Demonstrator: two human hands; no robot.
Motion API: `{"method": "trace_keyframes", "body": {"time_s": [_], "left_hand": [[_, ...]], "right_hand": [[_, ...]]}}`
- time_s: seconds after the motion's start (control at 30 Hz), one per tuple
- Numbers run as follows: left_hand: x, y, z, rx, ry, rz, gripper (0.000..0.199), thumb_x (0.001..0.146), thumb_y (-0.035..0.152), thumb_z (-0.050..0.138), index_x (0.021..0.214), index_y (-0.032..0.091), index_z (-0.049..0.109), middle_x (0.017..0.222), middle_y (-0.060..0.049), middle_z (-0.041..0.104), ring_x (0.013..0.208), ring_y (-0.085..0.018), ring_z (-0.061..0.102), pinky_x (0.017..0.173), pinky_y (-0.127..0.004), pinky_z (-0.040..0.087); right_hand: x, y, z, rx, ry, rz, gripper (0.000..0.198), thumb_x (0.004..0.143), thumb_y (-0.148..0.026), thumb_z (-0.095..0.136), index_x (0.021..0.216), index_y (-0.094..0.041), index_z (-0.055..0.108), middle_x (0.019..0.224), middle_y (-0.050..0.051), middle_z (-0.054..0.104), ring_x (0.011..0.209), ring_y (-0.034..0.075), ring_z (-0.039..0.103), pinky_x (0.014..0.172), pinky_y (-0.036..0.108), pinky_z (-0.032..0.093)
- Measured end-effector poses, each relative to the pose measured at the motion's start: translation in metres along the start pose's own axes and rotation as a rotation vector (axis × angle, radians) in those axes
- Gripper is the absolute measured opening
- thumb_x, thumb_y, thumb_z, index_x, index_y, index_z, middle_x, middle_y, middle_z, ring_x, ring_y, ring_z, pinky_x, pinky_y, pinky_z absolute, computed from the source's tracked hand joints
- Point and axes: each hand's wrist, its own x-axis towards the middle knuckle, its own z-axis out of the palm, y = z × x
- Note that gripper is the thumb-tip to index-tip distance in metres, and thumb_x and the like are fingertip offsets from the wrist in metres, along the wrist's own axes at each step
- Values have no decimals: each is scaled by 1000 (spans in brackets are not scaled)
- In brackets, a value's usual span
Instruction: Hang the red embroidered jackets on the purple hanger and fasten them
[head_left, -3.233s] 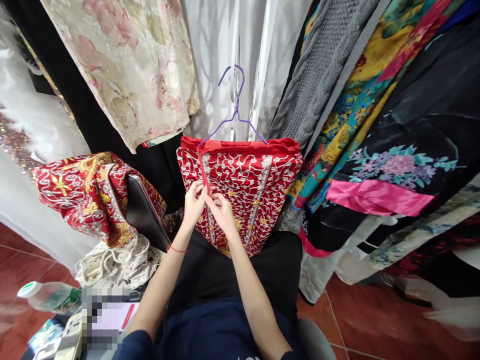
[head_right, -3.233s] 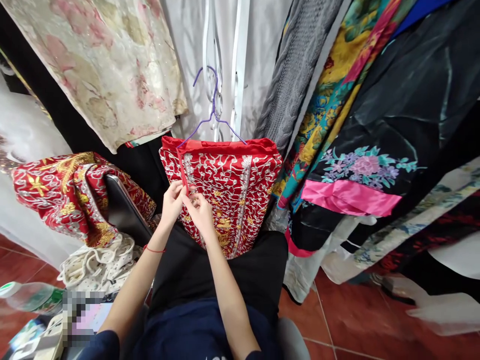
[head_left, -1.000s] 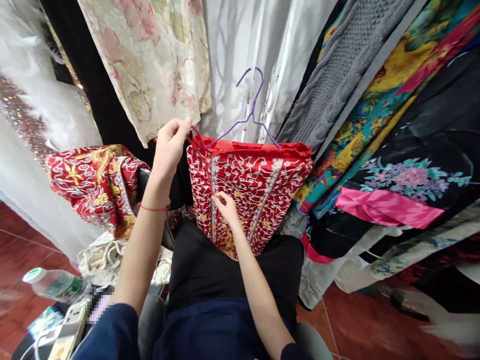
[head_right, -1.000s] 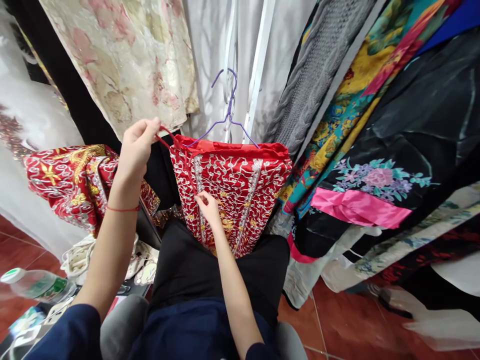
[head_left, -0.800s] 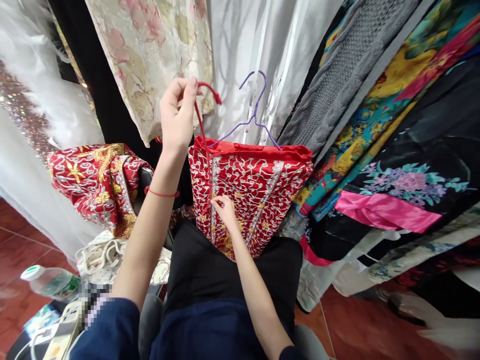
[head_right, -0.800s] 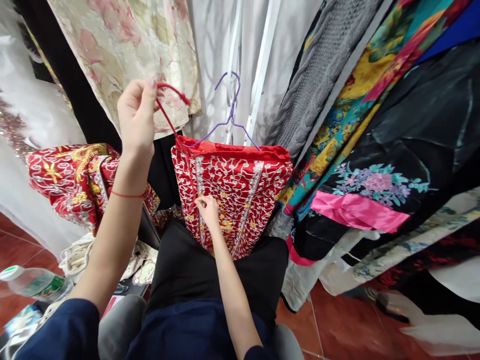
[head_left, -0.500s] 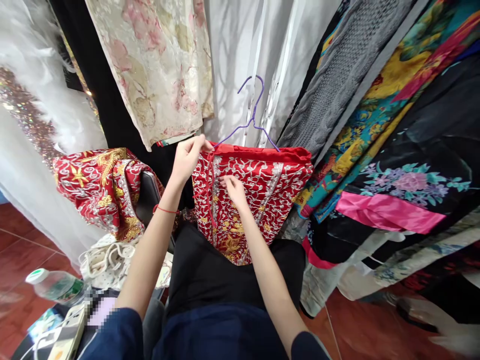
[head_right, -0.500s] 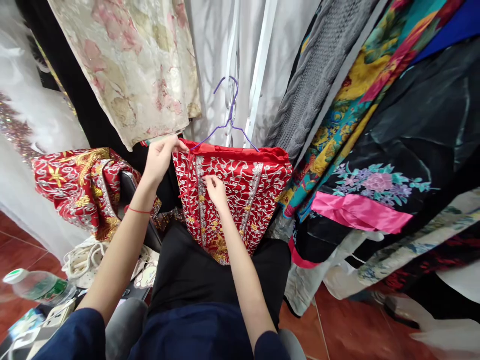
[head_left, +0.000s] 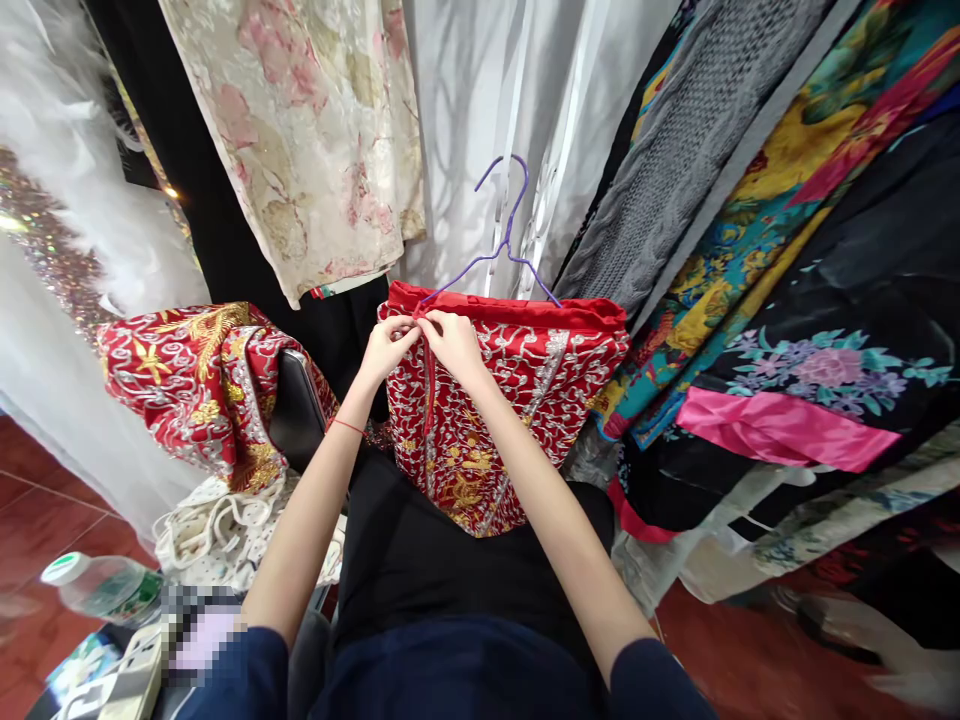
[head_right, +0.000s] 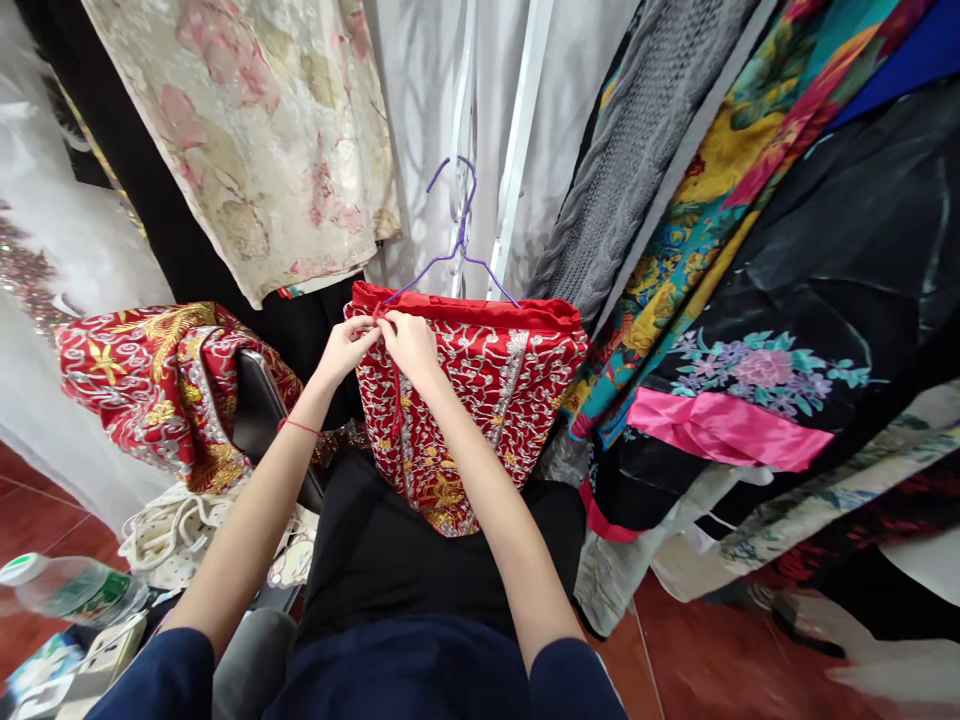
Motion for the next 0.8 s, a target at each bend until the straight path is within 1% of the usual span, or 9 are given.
{"method": "trace_keyframes", "body": {"time_s": [0.1, 0.2, 0.3, 0.37, 0.47, 0.53, 0.6, 0.7, 0.8], "left_hand": [[0, 1, 3, -115, -18, -66, 12, 78, 25, 68, 85, 16, 72, 85, -4, 73, 80, -15, 67, 84, -29, 53], [1, 2, 9, -272, -126, -128, 17, 84, 33, 66, 91, 18, 70, 85, -3, 73, 80, -15, 68, 85, -31, 53], [1, 2, 16, -271, -193, -36, 22, 85, 40, 68, 85, 18, 70, 83, -2, 72, 80, -14, 67, 84, -28, 52], [1, 2, 19, -222, -166, -5, 26, 86, 43, 67, 80, 18, 69, 78, -2, 71, 77, -13, 66, 81, -27, 51], [2, 1, 21, -148, -95, -52, 29, 89, 44, 63, 78, 17, 69, 70, -2, 70, 70, -13, 63, 73, -26, 50], [3, 1, 20, -143, -66, -90, 27, 89, 41, 65, 78, 17, 67, 68, -2, 68, 65, -12, 62, 68, -26, 49], [2, 1, 18, -193, -34, -103, 21, 87, 38, 66, 82, 18, 64, 66, -1, 66, 60, -11, 60, 63, -25, 48], [-1, 2, 16, -279, 42, -71, 16, 86, 34, 65, 92, 22, 55, 67, 4, 60, 49, -8, 48, 52, -22, 39], [-5, 1, 13, -188, 67, -72, 12, 85, 33, 58, 89, 23, 52, 69, 5, 54, 46, -7, 37, 47, -21, 31]], "right_hand": [[3, 1, -12, -38, -1, 18, 26, 96, -32, 54, 87, -21, 76, 81, 7, 74, 79, 22, 65, 80, 36, 48], [8, 4, -25, -17, 15, 49, 24, 94, -33, 58, 85, -21, 76, 80, 6, 73, 79, 22, 65, 82, 37, 49], [12, 6, -35, 36, -33, 32, 23, 92, -34, 60, 82, -22, 76, 80, 5, 73, 79, 21, 65, 84, 37, 49], [15, 6, -39, 54, -25, 25, 23, 92, -33, 61, 78, -21, 74, 78, 4, 72, 79, 21, 65, 85, 37, 49], [17, 8, -43, 150, 140, -9, 27, 94, -35, 56, 78, -20, 70, 78, 3, 71, 79, 19, 66, 87, 37, 51], [18, 11, -43, 295, 207, -35, 31, 95, -42, 54, 77, -19, 66, 78, 3, 70, 78, 18, 66, 85, 35, 52], [17, 14, -40, 473, 140, -4, 38, 93, -53, 55, 78, -20, 64, 77, 2, 69, 72, 16, 66, 75, 31, 54], [13, 14, -33, 631, -21, 60, 50, 93, -64, 48, 84, -18, 66, 72, 0, 65, 54, 10, 58, 56, 24, 47], [3, 4, -27, 498, -5, -79, 48, 99, -56, 41, 89, -19, 69, 76, 1, 66, 61, 11, 58, 63, 24, 48]]}}
